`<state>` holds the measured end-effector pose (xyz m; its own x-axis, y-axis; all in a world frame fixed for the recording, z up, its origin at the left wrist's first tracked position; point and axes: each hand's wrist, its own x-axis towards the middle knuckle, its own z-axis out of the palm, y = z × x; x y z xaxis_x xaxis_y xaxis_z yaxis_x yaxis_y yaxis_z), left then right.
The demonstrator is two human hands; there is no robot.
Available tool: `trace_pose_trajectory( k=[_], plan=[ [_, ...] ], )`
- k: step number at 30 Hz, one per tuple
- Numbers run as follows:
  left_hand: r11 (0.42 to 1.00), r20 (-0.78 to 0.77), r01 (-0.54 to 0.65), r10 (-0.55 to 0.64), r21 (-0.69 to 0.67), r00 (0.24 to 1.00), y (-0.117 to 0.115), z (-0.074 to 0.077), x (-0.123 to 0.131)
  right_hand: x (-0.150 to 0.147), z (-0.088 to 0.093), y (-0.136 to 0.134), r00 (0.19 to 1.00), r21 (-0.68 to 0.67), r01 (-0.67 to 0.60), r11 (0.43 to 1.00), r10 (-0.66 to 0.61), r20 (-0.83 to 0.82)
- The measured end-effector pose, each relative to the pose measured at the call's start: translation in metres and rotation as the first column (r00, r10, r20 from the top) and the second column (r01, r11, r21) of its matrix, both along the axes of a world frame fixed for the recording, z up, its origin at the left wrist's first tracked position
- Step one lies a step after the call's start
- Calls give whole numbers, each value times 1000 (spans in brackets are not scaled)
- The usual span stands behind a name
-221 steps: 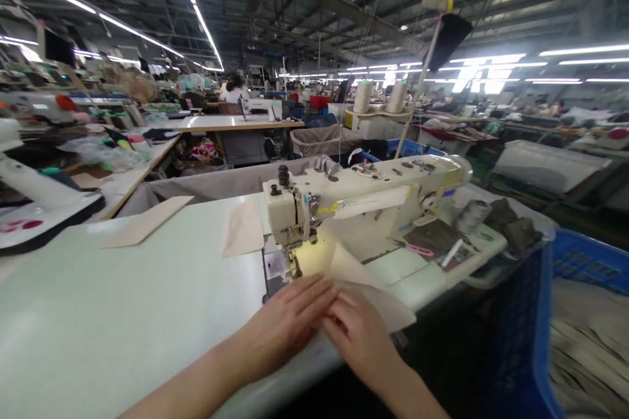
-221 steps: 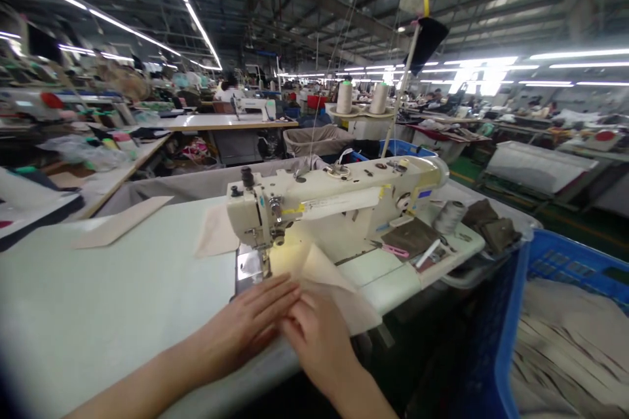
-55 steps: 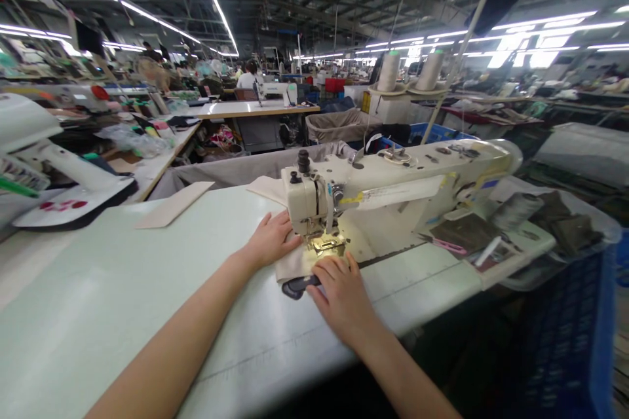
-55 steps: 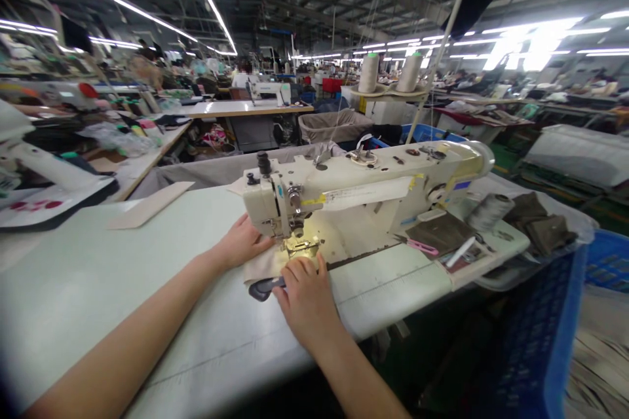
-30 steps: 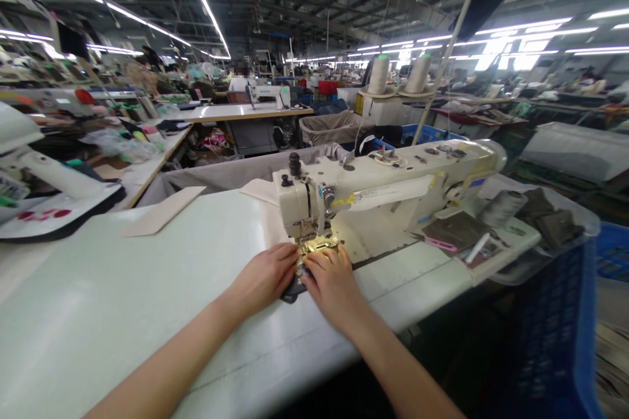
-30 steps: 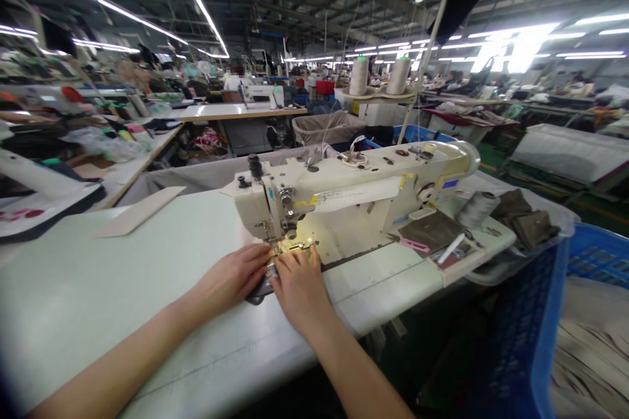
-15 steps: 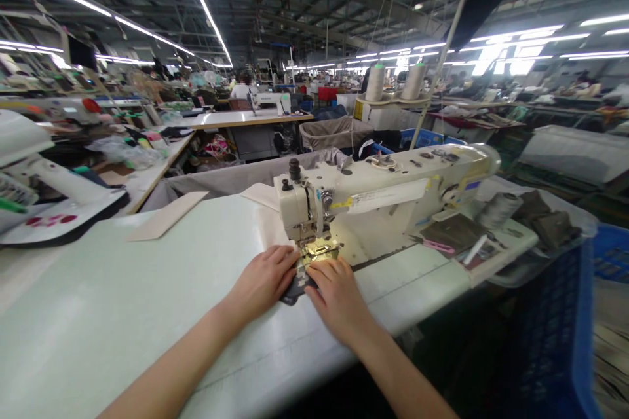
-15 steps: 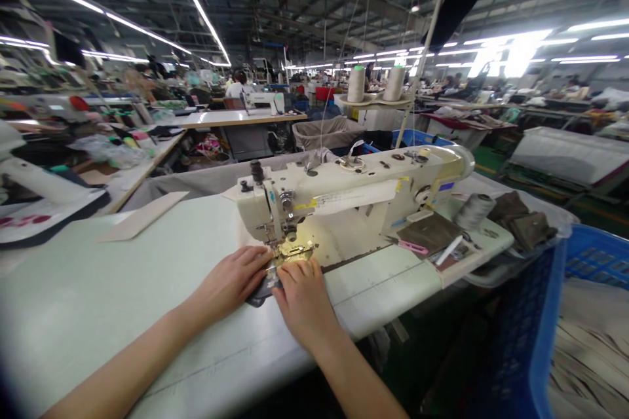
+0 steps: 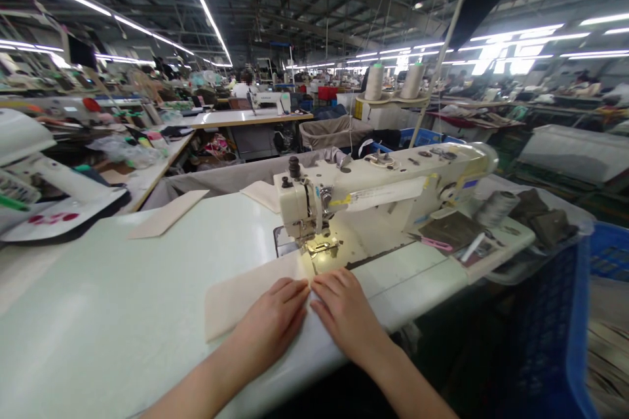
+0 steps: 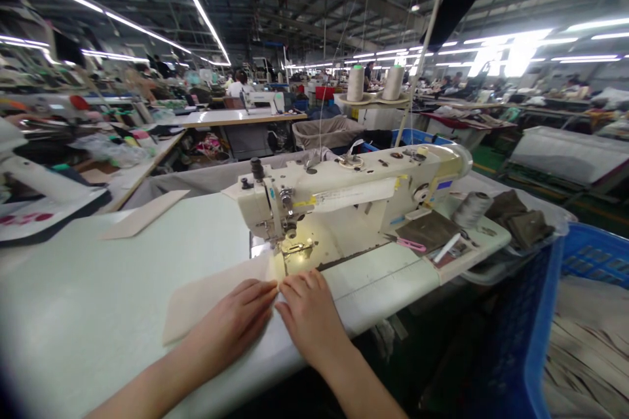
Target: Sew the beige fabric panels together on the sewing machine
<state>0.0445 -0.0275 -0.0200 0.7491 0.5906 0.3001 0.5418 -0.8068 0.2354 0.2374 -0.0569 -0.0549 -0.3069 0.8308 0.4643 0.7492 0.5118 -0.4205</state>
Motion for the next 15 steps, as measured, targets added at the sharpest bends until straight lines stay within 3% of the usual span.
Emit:
trace_pose_trajectory(
  k=[8, 15],
  plan=[
    [998, -58, 41, -38, 56, 998, 7, -2, -4, -1, 1, 5, 997, 4, 30, 1000, -30, 65],
    [1000, -68, 18, -17, 16, 998, 36, 0, -7, -5, 9, 36, 988, 19, 77, 997, -79, 130]
  ],
)
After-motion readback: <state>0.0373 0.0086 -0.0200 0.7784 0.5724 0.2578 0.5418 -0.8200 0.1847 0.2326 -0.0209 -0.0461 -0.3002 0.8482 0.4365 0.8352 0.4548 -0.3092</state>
